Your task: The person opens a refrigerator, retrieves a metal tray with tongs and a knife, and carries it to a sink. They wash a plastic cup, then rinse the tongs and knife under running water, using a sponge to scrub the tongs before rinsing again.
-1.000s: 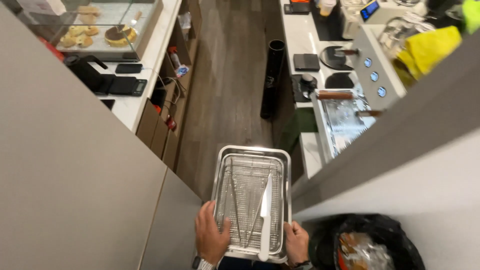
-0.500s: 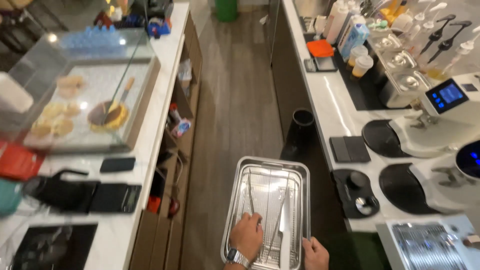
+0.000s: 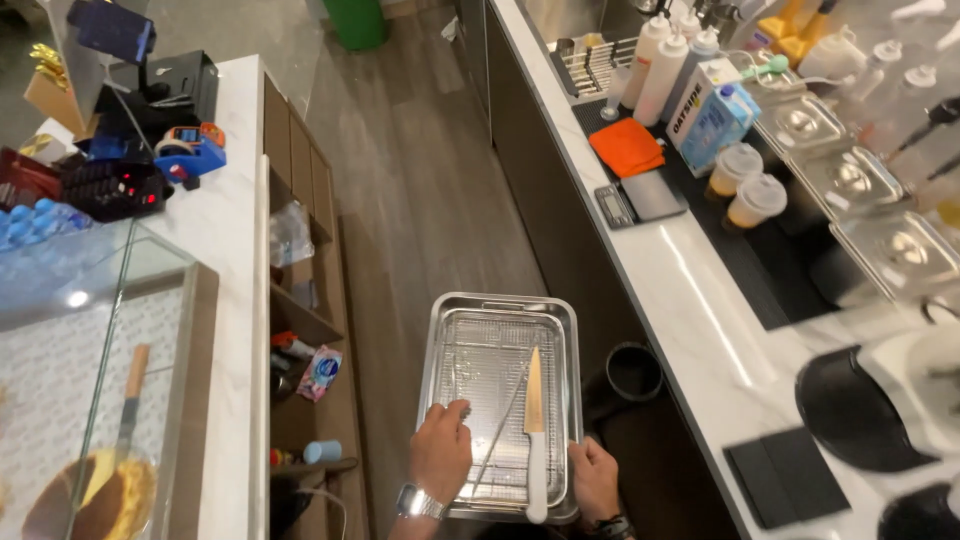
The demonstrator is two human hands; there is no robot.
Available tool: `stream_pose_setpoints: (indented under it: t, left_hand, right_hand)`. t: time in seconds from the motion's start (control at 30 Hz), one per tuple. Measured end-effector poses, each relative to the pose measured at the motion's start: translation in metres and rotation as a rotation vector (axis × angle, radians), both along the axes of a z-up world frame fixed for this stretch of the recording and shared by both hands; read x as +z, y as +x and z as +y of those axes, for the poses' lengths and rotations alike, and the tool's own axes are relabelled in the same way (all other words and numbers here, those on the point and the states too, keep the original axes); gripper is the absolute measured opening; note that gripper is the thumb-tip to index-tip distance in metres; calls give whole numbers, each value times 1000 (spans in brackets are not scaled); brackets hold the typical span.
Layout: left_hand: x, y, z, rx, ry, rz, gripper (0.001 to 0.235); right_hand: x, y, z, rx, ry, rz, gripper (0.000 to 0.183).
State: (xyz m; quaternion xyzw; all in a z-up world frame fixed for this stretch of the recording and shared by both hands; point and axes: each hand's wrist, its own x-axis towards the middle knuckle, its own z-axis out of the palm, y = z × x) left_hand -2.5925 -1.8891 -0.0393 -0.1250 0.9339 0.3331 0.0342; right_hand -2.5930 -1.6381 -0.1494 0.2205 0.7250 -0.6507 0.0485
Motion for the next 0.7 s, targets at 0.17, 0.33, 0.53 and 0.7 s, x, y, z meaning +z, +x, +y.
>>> stream_pose_setpoints:
  t: [0.17, 0.33, 0.53, 0.7]
  left_hand:
    - [23, -144, -73, 86, -108, 66, 43]
    - [46, -288, -129, 117, -80, -3, 37]
    - [22, -477, -179, -20, 50, 44, 43]
    - [46, -636, -216, -66, 163, 58, 49]
  right_hand:
    - [7, -165, -79, 40, -19, 81, 46]
    - [53, -313, -143, 5, -105, 105, 46]
    - [10, -492, -174, -60, -76, 157, 45]
    - [34, -628, -203, -141, -8, 137, 45]
